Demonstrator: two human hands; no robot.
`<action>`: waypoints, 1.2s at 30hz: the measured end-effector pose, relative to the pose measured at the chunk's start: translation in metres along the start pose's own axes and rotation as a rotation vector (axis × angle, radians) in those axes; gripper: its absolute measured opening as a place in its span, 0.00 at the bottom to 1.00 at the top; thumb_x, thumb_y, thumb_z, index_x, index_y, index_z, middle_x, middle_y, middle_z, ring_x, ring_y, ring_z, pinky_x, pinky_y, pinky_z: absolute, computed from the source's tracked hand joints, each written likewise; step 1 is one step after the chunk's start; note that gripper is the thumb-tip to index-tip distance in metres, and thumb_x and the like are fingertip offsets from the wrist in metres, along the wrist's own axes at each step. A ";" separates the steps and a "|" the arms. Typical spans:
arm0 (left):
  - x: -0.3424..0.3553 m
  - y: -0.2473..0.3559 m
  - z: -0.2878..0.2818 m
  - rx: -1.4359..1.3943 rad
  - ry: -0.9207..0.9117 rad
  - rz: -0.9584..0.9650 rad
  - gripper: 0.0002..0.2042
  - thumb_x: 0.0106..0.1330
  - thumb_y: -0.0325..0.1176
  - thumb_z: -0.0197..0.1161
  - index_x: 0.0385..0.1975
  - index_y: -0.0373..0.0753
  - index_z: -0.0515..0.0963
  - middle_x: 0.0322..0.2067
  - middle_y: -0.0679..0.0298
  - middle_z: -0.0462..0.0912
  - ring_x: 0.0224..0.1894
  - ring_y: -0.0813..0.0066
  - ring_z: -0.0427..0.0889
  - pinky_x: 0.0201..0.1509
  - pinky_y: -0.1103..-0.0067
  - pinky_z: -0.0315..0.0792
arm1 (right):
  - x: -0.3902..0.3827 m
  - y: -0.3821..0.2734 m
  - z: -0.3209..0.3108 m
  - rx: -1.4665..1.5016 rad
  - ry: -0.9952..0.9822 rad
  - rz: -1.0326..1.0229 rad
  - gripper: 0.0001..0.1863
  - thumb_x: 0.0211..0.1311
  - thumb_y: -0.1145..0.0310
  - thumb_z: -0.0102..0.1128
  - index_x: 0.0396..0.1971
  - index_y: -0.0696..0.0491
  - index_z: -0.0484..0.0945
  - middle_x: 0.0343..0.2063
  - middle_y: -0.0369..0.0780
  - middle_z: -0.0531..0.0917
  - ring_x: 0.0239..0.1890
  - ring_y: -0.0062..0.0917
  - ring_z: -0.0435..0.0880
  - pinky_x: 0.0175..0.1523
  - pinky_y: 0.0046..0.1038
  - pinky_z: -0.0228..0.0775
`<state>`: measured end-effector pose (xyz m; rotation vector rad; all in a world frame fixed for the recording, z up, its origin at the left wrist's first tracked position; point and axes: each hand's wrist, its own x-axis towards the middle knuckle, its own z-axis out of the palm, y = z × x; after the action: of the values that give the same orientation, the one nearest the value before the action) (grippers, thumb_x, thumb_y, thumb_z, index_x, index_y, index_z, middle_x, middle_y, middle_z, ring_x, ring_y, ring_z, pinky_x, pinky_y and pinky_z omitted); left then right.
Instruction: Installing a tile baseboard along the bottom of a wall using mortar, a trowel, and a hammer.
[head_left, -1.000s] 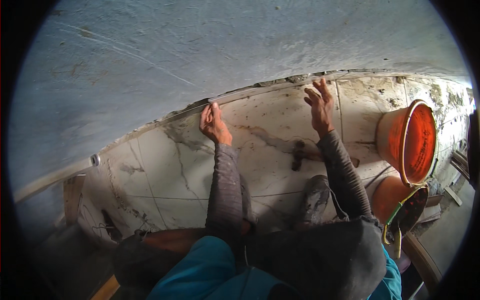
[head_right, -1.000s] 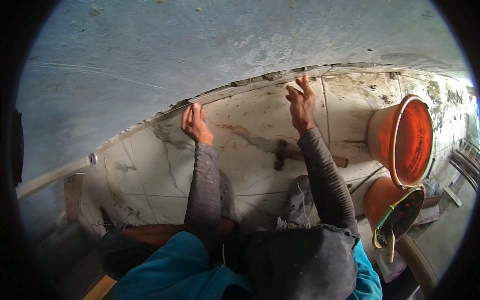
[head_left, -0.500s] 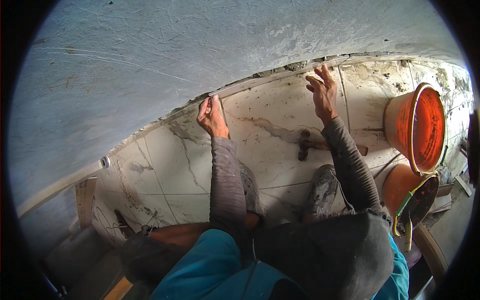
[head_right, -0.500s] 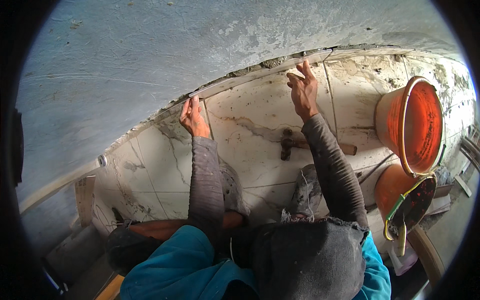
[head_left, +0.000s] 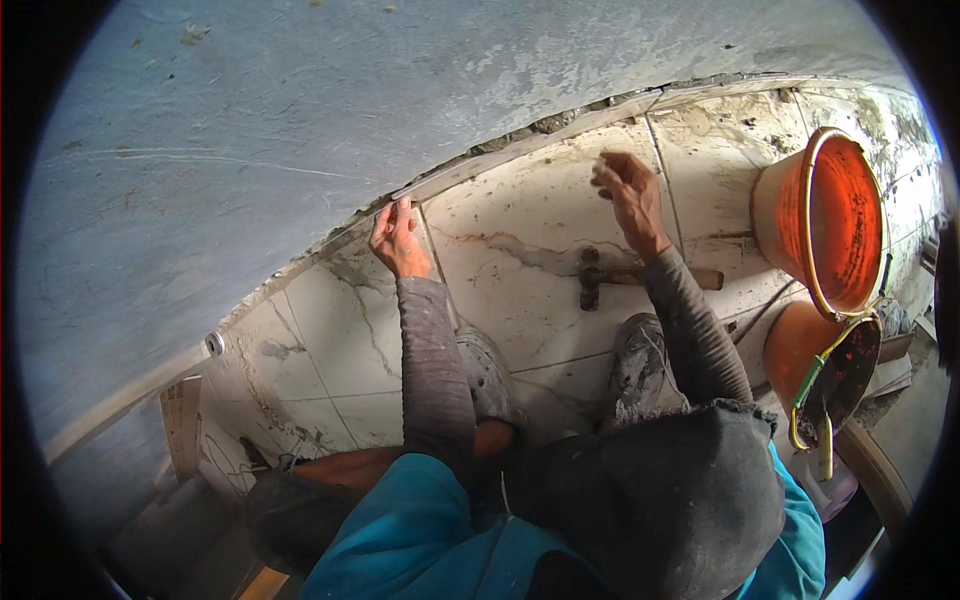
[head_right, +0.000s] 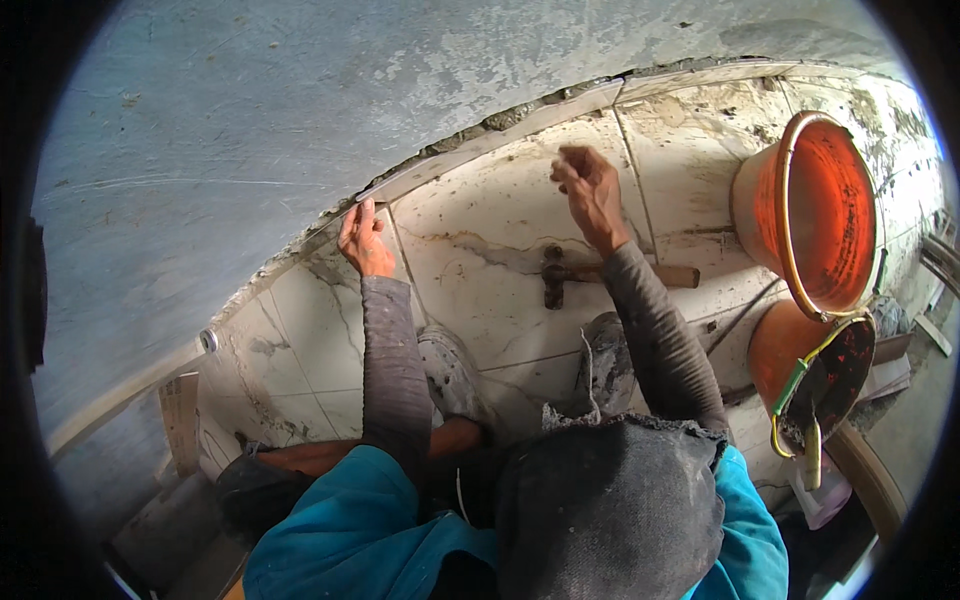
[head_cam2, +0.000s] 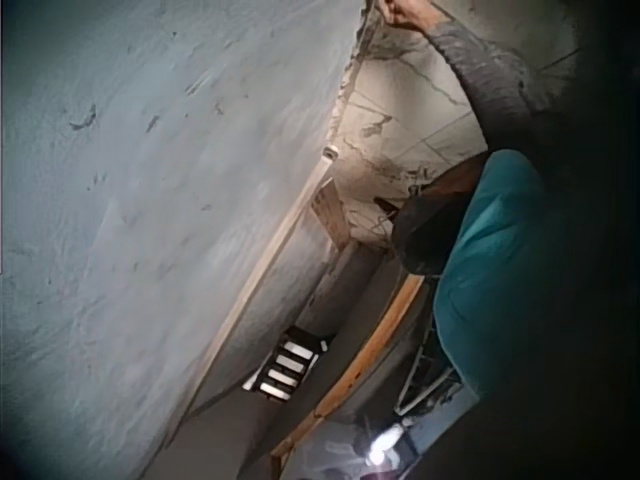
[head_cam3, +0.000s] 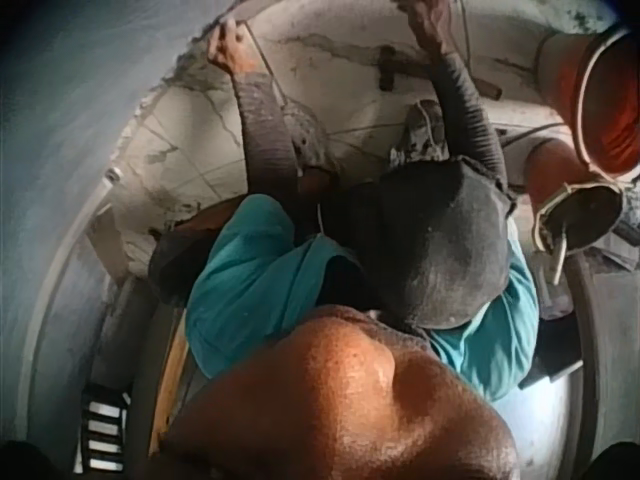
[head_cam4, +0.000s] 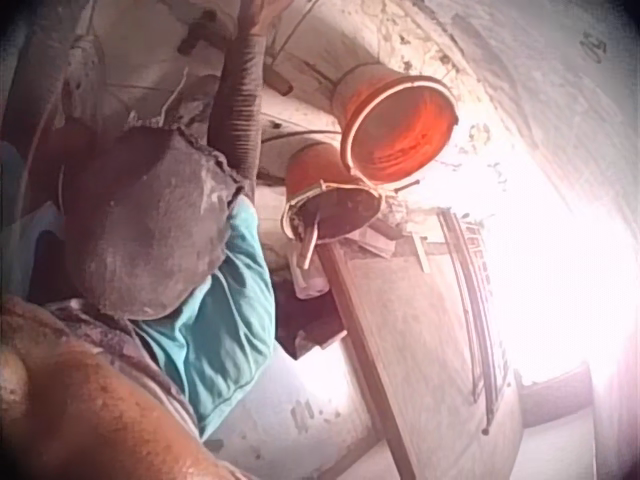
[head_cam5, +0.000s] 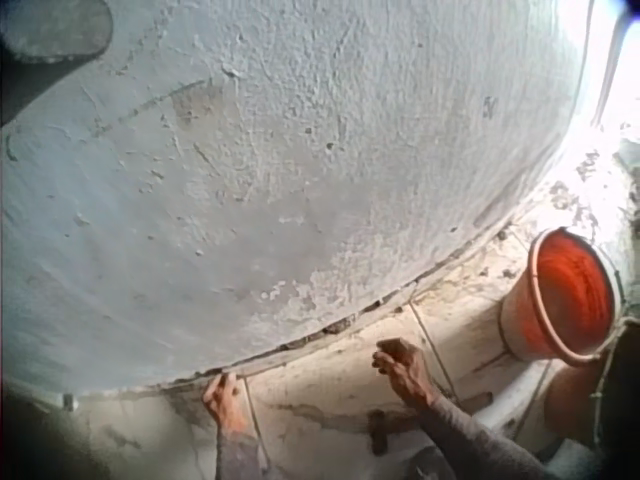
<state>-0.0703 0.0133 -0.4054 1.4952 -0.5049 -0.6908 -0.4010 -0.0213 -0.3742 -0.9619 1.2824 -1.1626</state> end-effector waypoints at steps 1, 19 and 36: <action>0.000 0.000 -0.001 -0.016 -0.001 -0.004 0.10 0.54 0.32 0.71 0.33 0.35 0.81 0.28 0.69 0.81 0.27 0.84 0.75 0.29 0.87 0.68 | -0.010 -0.002 -0.008 -0.043 -0.074 0.053 0.21 0.60 0.64 0.57 0.45 0.66 0.72 0.36 0.44 0.80 0.36 0.24 0.79 0.39 0.24 0.72; -0.011 0.030 -0.029 0.012 -0.076 -0.173 0.16 0.54 0.28 0.68 0.44 0.40 0.78 0.37 0.70 0.78 0.37 0.80 0.75 0.36 0.79 0.68 | -0.118 -0.062 -0.068 -0.338 -0.240 -0.142 0.12 0.52 0.72 0.61 0.37 0.56 0.77 0.39 0.47 0.79 0.37 0.39 0.82 0.38 0.31 0.75; -0.013 0.269 -0.155 2.037 -1.072 0.411 0.09 0.57 0.33 0.57 0.24 0.34 0.78 0.26 0.51 0.78 0.34 0.50 0.76 0.41 0.61 0.67 | -0.103 -0.140 -0.096 -0.895 -0.554 -0.354 0.14 0.51 0.72 0.53 0.40 0.51 0.76 0.29 0.48 0.78 0.36 0.45 0.79 0.37 0.40 0.72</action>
<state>0.0548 0.1200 -0.1419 2.4595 -2.8457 -0.4528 -0.5027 0.0614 -0.2248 -2.0642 1.1793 -0.4462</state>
